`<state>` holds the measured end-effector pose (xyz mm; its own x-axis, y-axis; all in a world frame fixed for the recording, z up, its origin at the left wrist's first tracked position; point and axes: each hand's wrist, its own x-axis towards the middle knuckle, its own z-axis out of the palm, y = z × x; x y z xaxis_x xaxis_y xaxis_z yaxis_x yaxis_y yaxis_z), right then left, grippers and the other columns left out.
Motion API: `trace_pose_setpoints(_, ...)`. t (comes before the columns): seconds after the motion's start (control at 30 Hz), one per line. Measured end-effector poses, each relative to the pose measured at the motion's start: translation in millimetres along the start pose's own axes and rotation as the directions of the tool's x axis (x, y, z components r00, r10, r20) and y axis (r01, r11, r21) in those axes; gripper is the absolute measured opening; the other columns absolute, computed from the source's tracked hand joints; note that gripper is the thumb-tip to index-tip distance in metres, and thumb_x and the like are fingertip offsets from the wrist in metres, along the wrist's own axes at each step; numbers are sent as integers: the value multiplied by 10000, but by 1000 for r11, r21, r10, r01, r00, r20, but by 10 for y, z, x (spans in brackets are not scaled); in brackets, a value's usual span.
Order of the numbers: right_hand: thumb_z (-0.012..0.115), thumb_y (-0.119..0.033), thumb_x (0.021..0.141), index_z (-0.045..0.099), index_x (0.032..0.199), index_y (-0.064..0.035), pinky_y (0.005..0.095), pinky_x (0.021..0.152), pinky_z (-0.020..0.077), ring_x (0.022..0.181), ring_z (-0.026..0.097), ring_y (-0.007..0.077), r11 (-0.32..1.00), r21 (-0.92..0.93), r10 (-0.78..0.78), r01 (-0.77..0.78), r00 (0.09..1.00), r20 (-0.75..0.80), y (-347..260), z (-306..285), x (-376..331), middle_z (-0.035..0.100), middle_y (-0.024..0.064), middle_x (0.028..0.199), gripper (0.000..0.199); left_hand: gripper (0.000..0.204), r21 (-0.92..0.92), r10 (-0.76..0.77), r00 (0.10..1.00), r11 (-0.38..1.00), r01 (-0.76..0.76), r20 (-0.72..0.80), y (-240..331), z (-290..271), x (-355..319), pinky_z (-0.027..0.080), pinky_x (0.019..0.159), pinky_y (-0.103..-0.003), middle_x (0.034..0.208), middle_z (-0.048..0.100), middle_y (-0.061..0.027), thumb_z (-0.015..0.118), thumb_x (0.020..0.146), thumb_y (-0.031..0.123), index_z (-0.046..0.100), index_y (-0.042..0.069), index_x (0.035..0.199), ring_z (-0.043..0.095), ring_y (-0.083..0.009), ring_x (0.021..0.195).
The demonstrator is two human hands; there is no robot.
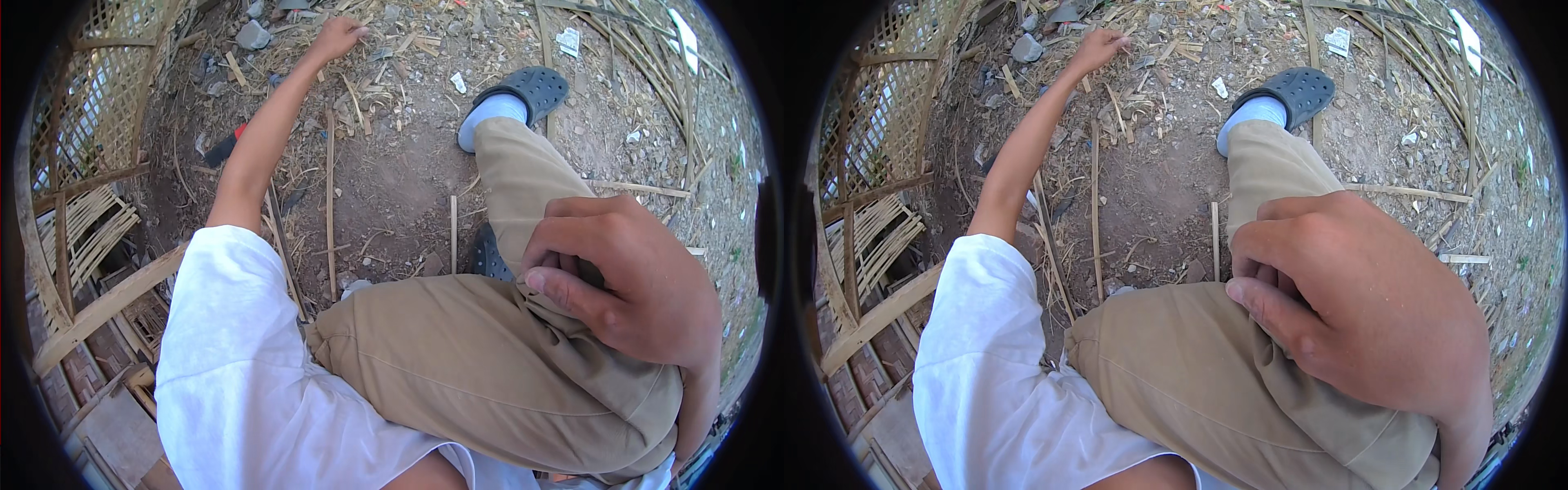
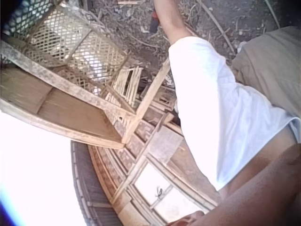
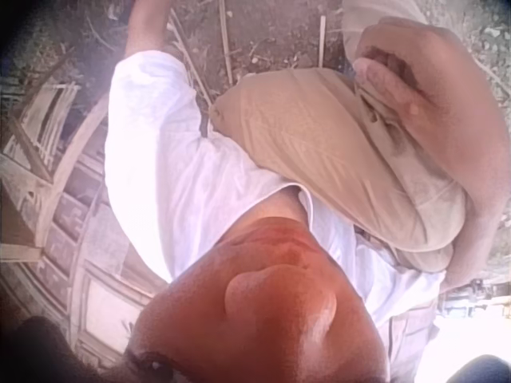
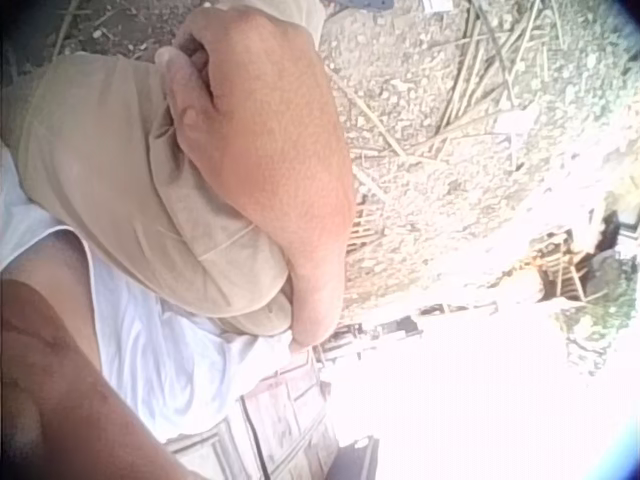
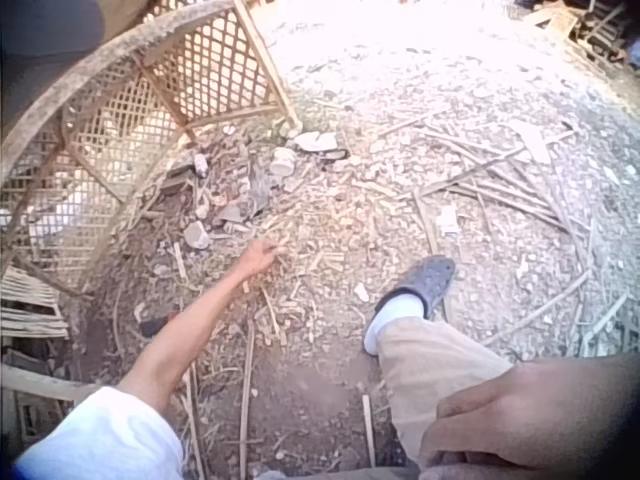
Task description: The person constructs a small rectangular frame by hammering nails into thin strips of bamboo while sitting on the ground.
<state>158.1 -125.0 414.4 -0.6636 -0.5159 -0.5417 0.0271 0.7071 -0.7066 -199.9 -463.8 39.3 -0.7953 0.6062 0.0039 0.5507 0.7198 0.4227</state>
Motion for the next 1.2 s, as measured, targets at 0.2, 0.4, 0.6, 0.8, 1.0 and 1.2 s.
trace_pose_setpoints(0.2, 761, -44, 917, 726, 938, 9, 405, 671, 547, 739, 727, 311, 997, 22, -72, 72, 997, -24, 21, 0, -3, 693, 147, 853, 66, 320, -298, -330, 937, 911, 284, -118, -446, -98, -103, 436, 605, -322, 714, 593, 8, 702, 1056, 329, 809, 28, 1066, 524, -115, 625)
trace_pose_setpoints(0.4, 765, -49, 912, 726, 939, 7, 407, 684, 550, 749, 723, 309, 996, 44, -78, 79, 997, -17, -1, 7, 37, 688, 143, 863, 74, 251, -953, -529, 806, -16, 302, 264, -407, 28, -112, 306, 532, -248, 688, 349, 77, 712, 1042, 236, 703, -5, 975, 327, -59, 592)
trace_pose_setpoints(0.6, 763, -33, 899, 726, 955, 7, 401, 689, 549, 760, 714, 304, 995, 84, -59, 63, 997, -47, 44, 1, -5, 675, 142, 886, 78, 173, -893, -571, 810, 284, 349, 135, -241, 96, 17, 328, 525, -264, 711, 436, 60, 684, 1025, 161, 714, -7, 999, 350, -64, 590)
trace_pose_setpoints(0.8, 763, -27, 894, 727, 961, 7, 406, 694, 544, 760, 703, 303, 992, 108, -63, 65, 998, -20, -25, -11, 17, 669, 137, 887, 83, 192, -699, -650, 756, 577, 421, -81, -937, -31, -141, 506, 591, -360, 845, 706, -53, 791, 909, 224, 795, 51, 991, 612, -165, 671)
trace_pose_setpoints(1.0, 763, 0, 887, 731, 976, 8, 405, 699, 545, 762, 702, 298, 995, 92, -32, 33, 999, -7, -44, -26, 40, 664, 140, 893, 95, 191, -454, -550, 808, 787, 417, -211, -927, 179, -342, 525, 715, -333, 835, 716, 25, 811, 899, 211, 827, 69, 1027, 653, -132, 779)
trace_pose_setpoints(1.2, 760, 21, 886, 735, 980, 7, 398, 706, 550, 773, 707, 297, 994, 107, 4, -4, 1000, 1, -28, -21, 49, 662, 142, 894, 98, 185, -140, -370, 901, 928, 346, -226, -629, 132, -357, 526, 692, -386, 738, 694, -71, 824, 889, 217, 841, 142, 1057, 652, -198, 698)
